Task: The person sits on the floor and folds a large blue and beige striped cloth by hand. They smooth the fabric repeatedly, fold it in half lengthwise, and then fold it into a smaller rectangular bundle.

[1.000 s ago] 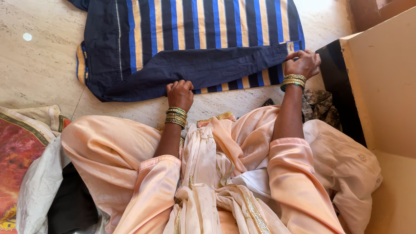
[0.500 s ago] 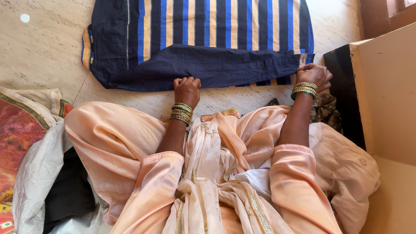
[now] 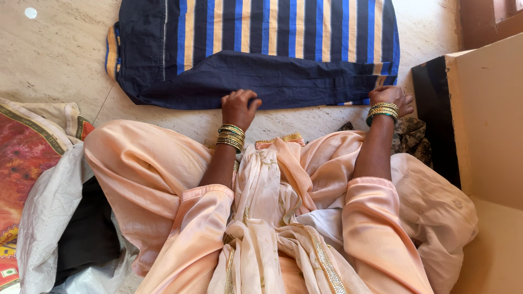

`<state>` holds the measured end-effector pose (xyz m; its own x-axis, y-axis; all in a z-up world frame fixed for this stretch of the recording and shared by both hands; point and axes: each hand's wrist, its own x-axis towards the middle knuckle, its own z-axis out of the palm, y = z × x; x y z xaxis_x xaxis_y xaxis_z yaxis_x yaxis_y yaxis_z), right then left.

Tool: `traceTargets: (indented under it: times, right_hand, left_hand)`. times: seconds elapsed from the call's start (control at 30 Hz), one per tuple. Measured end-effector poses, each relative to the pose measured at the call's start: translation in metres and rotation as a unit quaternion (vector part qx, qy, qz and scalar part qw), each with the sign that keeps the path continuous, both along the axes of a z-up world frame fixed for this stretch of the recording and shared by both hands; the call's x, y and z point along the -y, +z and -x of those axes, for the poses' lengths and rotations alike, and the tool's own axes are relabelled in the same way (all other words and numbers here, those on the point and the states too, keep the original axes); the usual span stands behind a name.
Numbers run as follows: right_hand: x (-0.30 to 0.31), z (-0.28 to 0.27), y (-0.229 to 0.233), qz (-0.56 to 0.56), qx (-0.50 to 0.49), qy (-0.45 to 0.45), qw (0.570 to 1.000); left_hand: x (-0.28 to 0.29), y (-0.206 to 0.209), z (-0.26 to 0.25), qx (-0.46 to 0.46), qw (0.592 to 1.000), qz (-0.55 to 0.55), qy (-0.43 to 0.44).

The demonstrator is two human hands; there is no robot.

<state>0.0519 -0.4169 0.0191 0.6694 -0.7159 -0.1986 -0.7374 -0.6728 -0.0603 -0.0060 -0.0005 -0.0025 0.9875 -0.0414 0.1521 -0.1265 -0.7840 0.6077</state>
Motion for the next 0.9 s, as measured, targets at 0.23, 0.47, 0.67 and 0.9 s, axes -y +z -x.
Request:
traceTargets:
  times: [0.23,0.47,0.67,0.9]
  right_hand:
    - [-0.073,-0.004,-0.007,-0.100,0.203,0.275,0.935]
    - [-0.134,-0.012,-0.006,-0.094,0.253,0.487,0.830]
    - [-0.127,-0.045,-0.017,-0.056,0.250,0.484,0.836]
    - [-0.124,-0.043,-0.010,-0.096,0.241,0.464,0.847]
  left_hand:
    - [-0.019,-0.006,-0.010,0.040,0.983,-0.097,0.151]
    - [-0.034,-0.008,-0.039,0.060,0.964,-0.113,0.235]
    - [-0.065,-0.001,-0.096,-0.012,0.968,-0.148,0.203]
    - [-0.074,-0.015,-0.113,0.027,0.978,-0.110,0.177]
